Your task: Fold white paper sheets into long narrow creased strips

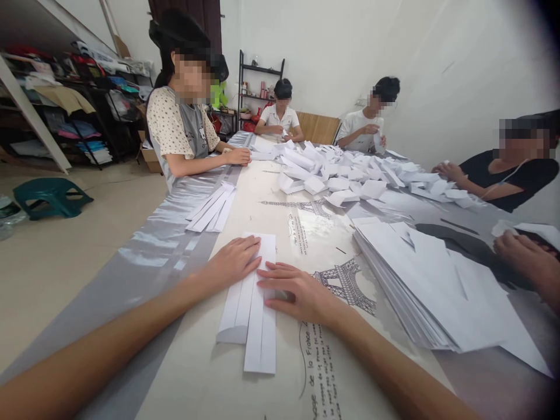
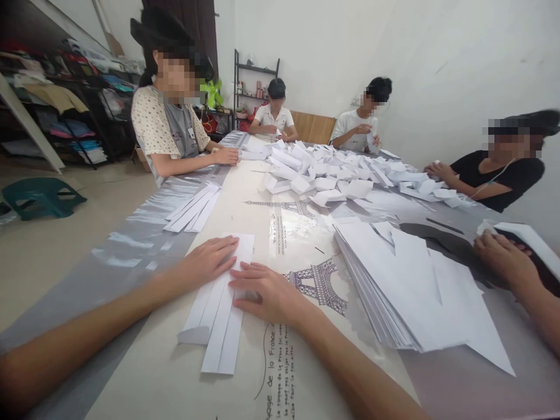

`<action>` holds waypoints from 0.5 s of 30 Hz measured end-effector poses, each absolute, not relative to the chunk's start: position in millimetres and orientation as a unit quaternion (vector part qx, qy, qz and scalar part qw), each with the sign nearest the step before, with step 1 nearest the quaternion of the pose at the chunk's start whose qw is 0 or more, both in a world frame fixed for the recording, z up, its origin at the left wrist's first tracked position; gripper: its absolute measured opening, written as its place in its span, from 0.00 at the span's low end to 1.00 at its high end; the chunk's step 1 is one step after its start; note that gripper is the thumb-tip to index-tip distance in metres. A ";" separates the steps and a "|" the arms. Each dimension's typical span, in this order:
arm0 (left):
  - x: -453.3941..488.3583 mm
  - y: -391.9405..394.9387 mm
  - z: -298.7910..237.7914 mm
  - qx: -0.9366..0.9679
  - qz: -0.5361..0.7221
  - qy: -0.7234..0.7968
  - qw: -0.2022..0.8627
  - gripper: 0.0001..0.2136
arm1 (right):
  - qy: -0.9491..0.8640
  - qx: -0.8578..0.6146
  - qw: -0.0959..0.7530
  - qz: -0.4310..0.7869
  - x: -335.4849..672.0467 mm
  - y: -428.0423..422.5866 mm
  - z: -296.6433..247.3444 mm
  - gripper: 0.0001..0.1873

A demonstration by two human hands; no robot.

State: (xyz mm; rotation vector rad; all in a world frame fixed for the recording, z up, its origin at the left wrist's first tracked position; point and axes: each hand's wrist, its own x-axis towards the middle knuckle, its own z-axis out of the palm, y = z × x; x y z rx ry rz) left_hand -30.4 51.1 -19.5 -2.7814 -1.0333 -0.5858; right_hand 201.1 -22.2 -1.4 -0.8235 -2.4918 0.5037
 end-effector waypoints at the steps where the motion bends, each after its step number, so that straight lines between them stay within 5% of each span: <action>1: -30.1 50.9 -19.4 -0.917 -0.196 -0.341 0.060 0.18 | -0.908 -0.298 0.233 0.181 200.7 -22.8 -1.4 0.18; 15: -33.5 50.3 -17.7 -0.923 -0.209 -0.321 0.035 0.19 | -0.913 -0.297 0.227 0.164 199.3 -25.0 -2.3 0.16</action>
